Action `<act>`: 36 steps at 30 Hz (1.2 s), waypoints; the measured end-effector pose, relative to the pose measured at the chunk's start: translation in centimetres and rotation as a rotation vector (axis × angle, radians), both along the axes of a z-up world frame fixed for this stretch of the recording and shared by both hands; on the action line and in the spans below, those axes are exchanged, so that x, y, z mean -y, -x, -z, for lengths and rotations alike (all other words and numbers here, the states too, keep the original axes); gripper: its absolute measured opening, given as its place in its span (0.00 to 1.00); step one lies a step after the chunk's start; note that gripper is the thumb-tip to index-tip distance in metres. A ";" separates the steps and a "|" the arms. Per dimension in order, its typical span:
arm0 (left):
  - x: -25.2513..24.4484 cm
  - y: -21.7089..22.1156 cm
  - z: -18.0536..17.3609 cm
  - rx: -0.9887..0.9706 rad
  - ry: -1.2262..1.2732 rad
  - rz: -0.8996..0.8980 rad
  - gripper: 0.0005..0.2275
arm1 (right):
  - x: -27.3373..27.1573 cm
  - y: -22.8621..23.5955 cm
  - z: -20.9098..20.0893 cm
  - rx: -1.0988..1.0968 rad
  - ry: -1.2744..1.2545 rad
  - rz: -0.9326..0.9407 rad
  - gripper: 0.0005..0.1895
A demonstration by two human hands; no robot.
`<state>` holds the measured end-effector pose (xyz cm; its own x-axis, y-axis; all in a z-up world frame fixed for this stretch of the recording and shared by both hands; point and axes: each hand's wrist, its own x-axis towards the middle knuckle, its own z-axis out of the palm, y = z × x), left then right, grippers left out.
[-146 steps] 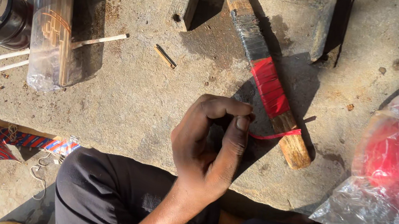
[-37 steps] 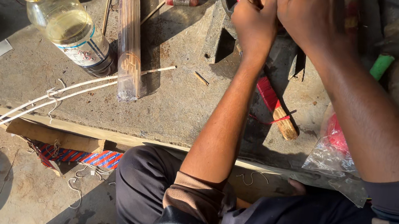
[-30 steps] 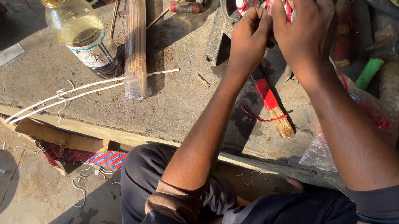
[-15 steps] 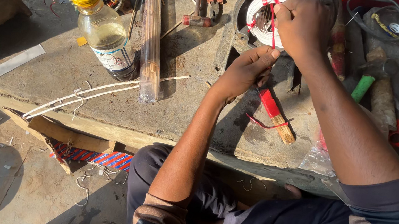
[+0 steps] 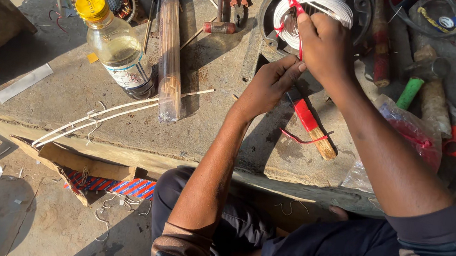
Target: The person sits on the floor and ties a red wire around a coil of white wire using a hammer to secure it. They then cut the excess red wire with scissors and continue tying additional red wire around the coil.
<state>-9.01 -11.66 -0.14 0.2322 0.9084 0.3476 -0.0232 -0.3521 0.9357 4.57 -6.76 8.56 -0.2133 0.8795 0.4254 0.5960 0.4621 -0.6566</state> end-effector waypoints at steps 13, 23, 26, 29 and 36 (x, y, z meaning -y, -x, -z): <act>-0.9 4.4 -6.3 -0.534 -0.283 -0.339 0.16 | 0.8 -3.3 3.2 -0.143 -0.212 -0.251 0.20; -12.6 5.1 -6.4 -0.437 -0.486 -0.405 0.36 | -4.7 -0.1 1.6 -0.933 0.216 -0.603 0.22; -13.4 5.8 -4.9 -0.284 -0.502 -0.312 0.34 | -6.3 -1.2 2.9 -0.964 0.281 -0.642 0.21; -14.2 6.5 -4.9 0.024 -0.349 -0.053 0.29 | -7.2 -1.6 3.7 -0.779 0.245 -0.507 0.22; -16.1 0.4 -6.4 0.188 0.007 -0.962 0.34 | -7.1 -0.2 1.9 -0.774 0.159 -0.517 0.26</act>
